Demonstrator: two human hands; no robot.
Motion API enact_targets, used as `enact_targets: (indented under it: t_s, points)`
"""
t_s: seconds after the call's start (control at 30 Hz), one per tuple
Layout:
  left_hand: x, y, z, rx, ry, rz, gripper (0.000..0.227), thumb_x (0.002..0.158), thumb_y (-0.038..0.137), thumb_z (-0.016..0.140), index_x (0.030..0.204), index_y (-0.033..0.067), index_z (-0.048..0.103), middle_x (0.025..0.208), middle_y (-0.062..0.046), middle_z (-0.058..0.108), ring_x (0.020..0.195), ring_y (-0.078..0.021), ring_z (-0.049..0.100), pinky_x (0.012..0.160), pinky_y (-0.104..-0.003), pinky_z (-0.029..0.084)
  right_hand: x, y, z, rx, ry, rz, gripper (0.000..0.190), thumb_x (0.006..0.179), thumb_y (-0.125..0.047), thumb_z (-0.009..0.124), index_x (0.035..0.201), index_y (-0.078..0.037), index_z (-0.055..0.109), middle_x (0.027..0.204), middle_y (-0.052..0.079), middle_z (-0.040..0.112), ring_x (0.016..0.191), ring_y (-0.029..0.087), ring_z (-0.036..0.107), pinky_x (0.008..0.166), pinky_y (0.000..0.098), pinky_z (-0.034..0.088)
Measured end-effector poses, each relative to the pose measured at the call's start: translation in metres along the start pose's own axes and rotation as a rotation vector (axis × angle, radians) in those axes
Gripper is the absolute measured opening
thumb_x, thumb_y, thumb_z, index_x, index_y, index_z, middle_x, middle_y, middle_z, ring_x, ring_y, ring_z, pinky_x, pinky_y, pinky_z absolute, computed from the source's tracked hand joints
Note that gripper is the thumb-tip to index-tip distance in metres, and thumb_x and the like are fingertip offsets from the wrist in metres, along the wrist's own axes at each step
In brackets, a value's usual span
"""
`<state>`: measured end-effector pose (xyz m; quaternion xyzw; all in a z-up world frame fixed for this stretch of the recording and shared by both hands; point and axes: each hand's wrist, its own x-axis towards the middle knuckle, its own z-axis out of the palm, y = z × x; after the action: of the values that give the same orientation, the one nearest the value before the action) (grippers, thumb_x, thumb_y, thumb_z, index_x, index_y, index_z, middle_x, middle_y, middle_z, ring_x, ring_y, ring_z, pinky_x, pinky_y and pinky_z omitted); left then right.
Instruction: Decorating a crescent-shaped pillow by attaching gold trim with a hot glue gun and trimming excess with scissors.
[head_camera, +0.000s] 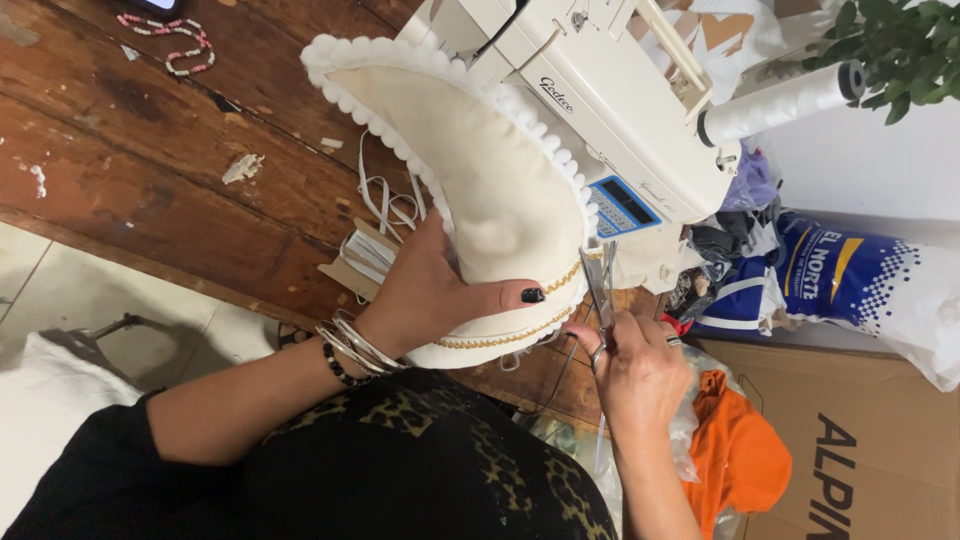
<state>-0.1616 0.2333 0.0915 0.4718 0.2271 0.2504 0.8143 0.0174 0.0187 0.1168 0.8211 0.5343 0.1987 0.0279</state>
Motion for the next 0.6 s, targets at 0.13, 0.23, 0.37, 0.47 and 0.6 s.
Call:
enact_targets:
  t_s: [0.13,0.23,0.37,0.47,0.6]
  points:
    - [0.0002,-0.0018,0.0044,0.002,0.015,-0.031,0.089,0.061,0.030,0.096,0.130,-0.0048,0.051,0.121,-0.024,0.070,0.123,-0.0383,0.063,0.108,-0.057,0.044,-0.0008,0.0016,-0.0010,-0.017,0.005,0.012,0.054,0.084,-0.068,0.072,0.072,-0.017,0.058,0.065,0.001,0.054,0.070,0.024,0.063,0.063,0.0328,0.052]
    - [0.0004,-0.0019,0.0055,0.001,0.018,-0.034,0.090,0.060,0.030,0.096,0.130,-0.0050,0.052,0.121,-0.025,0.070,0.123,-0.0379,0.063,0.108,-0.057,0.044,-0.0014,0.0054,0.0006,-0.020,0.018,0.003,0.052,0.085,-0.067,0.073,0.073,-0.018,0.059,0.066,0.000,0.053,0.071,0.024,0.063,0.064,0.0320,0.052]
    - [-0.0006,0.0006,0.0068,0.013,0.024,-0.047,0.089,0.060,0.030,0.096,0.128,-0.0054,0.052,0.121,-0.025,0.070,0.123,-0.0377,0.064,0.107,-0.056,0.044,-0.0070,0.0089,0.0019,-0.015,0.034,-0.011,0.050,0.085,-0.065,0.074,0.075,-0.018,0.060,0.067,0.000,0.054,0.071,0.023,0.063,0.065,0.0312,0.052]
    - [-0.0014,0.0038,0.0082,0.017,0.028,-0.060,0.088,0.059,0.031,0.096,0.128,-0.0050,0.052,0.120,-0.025,0.071,0.122,-0.0382,0.065,0.107,-0.055,0.045,-0.0062,0.0071,0.0009,-0.019,0.042,-0.013,0.051,0.085,-0.066,0.074,0.073,-0.018,0.059,0.066,0.000,0.053,0.070,0.023,0.062,0.065,0.0308,0.052]
    - [-0.0034,0.0015,0.0084,0.018,0.024,-0.065,0.088,0.060,0.030,0.096,0.127,-0.0059,0.052,0.118,-0.026,0.071,0.122,-0.0385,0.065,0.107,-0.055,0.046,-0.0070,0.0065,-0.0025,-0.017,0.034,-0.022,0.052,0.084,-0.066,0.075,0.074,-0.017,0.060,0.066,0.001,0.053,0.070,0.023,0.063,0.064,0.0316,0.052]
